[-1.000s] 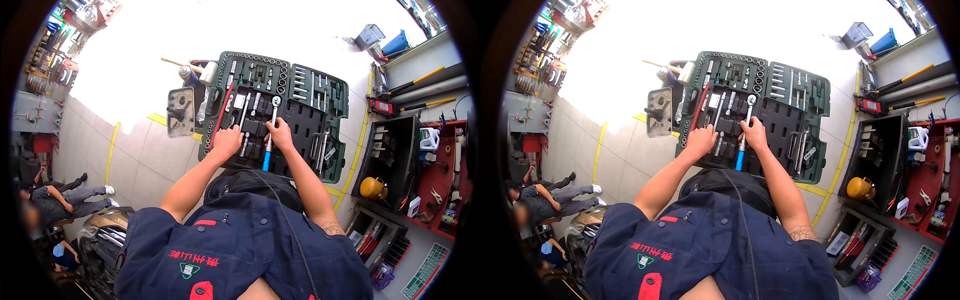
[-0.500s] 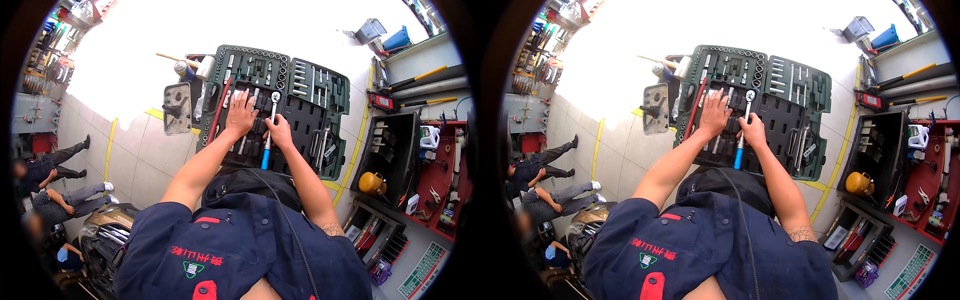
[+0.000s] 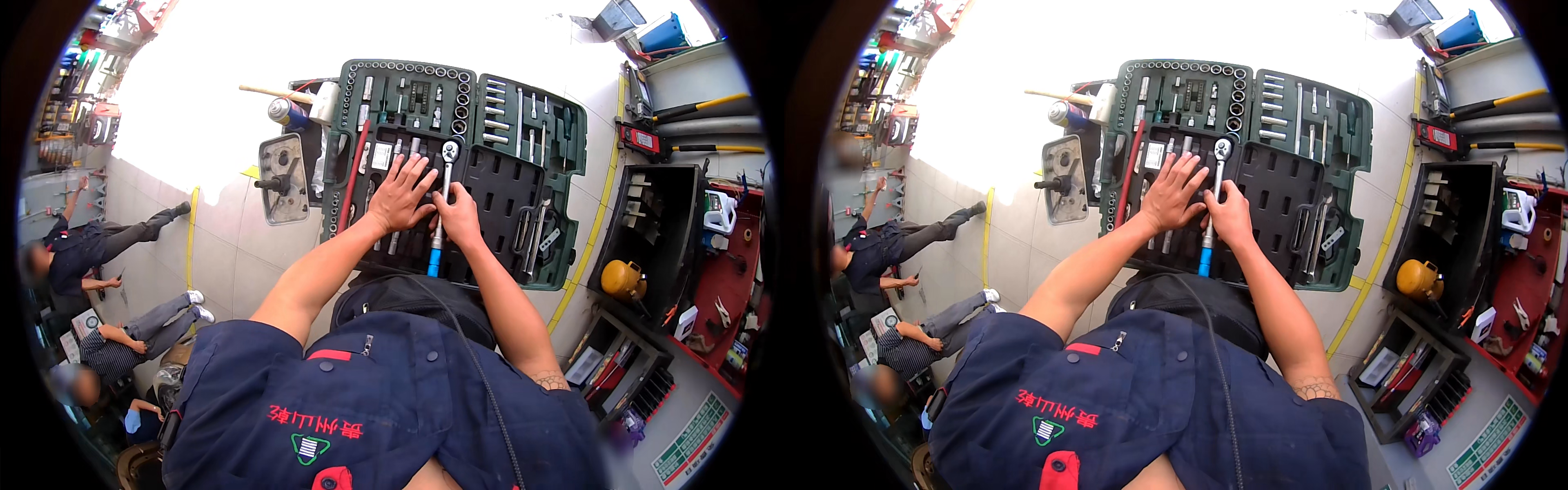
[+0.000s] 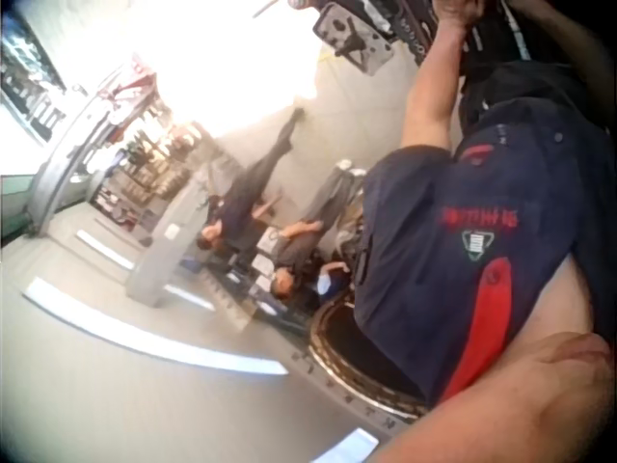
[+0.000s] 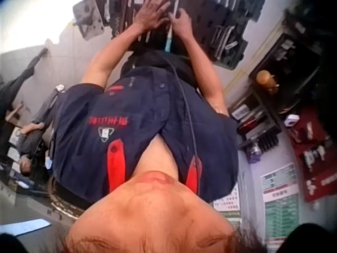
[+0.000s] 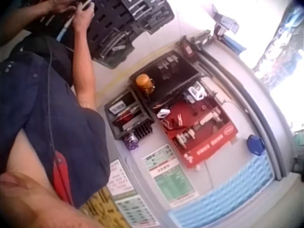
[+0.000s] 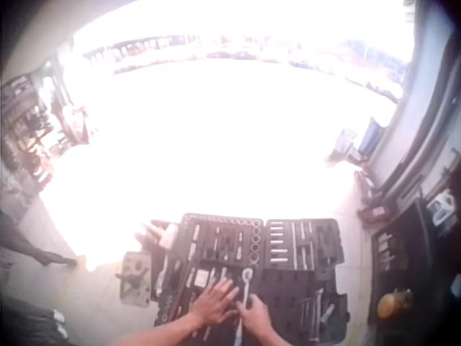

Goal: The person pours blue fluid into the engine bay and uses a ratchet wrench to tighten bolts on the engine. The person also organizes tools in a toolbox.

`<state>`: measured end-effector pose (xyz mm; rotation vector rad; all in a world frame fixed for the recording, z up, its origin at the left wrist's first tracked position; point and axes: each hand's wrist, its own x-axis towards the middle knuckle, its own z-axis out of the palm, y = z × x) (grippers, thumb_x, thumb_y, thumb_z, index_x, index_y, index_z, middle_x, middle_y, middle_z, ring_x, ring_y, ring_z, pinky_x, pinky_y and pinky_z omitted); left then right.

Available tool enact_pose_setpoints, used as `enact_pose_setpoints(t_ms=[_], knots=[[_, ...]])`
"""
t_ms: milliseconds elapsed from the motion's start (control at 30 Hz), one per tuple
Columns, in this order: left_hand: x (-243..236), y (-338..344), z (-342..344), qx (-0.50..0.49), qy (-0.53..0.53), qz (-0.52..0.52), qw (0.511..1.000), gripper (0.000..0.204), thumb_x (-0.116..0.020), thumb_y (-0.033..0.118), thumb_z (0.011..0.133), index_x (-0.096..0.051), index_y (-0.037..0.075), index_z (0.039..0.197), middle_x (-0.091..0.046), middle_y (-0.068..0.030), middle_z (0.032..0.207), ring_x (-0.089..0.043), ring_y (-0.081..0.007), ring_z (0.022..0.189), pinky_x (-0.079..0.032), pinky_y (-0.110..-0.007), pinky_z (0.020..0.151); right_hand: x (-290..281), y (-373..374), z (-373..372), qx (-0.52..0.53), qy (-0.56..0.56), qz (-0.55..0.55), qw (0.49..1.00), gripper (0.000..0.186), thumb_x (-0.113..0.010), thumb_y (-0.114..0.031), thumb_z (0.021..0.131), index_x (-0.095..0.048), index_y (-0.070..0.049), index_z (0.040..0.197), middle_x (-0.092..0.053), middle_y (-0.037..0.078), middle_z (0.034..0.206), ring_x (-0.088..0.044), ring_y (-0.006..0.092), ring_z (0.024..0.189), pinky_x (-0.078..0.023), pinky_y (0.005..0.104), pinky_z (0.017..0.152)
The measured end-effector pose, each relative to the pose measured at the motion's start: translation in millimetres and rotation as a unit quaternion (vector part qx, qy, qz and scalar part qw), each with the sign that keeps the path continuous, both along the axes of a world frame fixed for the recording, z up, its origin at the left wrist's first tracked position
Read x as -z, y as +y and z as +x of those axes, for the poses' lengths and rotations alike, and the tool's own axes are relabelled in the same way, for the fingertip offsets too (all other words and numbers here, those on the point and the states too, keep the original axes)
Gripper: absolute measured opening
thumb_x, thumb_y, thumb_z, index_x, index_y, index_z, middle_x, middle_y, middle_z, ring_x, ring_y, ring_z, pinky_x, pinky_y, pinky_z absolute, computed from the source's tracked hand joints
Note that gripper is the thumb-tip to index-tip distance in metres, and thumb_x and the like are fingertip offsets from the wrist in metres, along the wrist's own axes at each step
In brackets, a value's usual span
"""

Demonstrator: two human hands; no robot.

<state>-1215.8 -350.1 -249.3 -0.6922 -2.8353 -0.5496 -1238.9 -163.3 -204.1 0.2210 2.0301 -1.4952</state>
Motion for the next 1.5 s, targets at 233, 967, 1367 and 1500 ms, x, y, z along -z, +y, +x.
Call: enact_pose_setpoints(t_ms=[233,967,1367,1500], knots=[[-12.9,-2.3,-4.5,0.013,-0.058,0.066,0.996,0.077,-0.060,0.053,0.098,-0.041,0.006,0.156,-0.041,-0.0208,0.158,-0.032,-0.0403,0.152,-0.020,-0.054,0.129,-11.7,-2.4,-2.6,-0.006,-0.028,0.014,0.999,0.023,-0.065,-0.024,0.103,-0.054,-0.003,0.102,-0.068,0.009,0.066,-0.069,0.0191,0.050,-0.046,0.0318,0.035],[-40.1,-34.7,-26.2,-0.406,-0.352,0.022,0.843,0.120,-0.095,0.044,0.069,-0.027,0.011,0.163,-0.048,-0.0134,0.153,-0.039,-0.0371,0.143,-0.033,-0.056,0.115,2.1,2.5,-4.5,-0.026,-0.017,0.034,0.999,0.031,-0.063,-0.031,0.103,-0.056,-0.002,0.110,-0.073,0.011,0.066,-0.069,0.0202,0.052,-0.048,0.0338,0.040],[-50.0,-32.1,-40.2,-0.433,-0.403,0.039,0.806,0.106,-0.095,0.044,0.069,-0.038,0.003,0.148,-0.066,-0.0194,0.136,-0.054,-0.0376,0.136,-0.041,-0.053,0.111,3.1,-0.3,1.2,-0.026,-0.022,0.038,0.999,0.031,-0.063,-0.031,0.104,-0.055,-0.001,0.109,-0.073,0.012,0.067,-0.069,0.0200,0.052,-0.049,0.0337,0.041],[-44.9,-32.1,-30.5,-0.427,-0.370,0.048,0.824,0.102,-0.092,0.046,0.072,-0.041,0.004,0.150,-0.062,-0.0190,0.137,-0.053,-0.0366,0.135,-0.041,-0.053,0.111,4.8,-1.6,2.6,-0.037,0.002,0.064,0.997,0.042,-0.063,-0.027,0.103,-0.047,0.003,0.128,-0.074,0.013,0.073,-0.070,0.0224,0.054,-0.051,0.0351,0.043]])
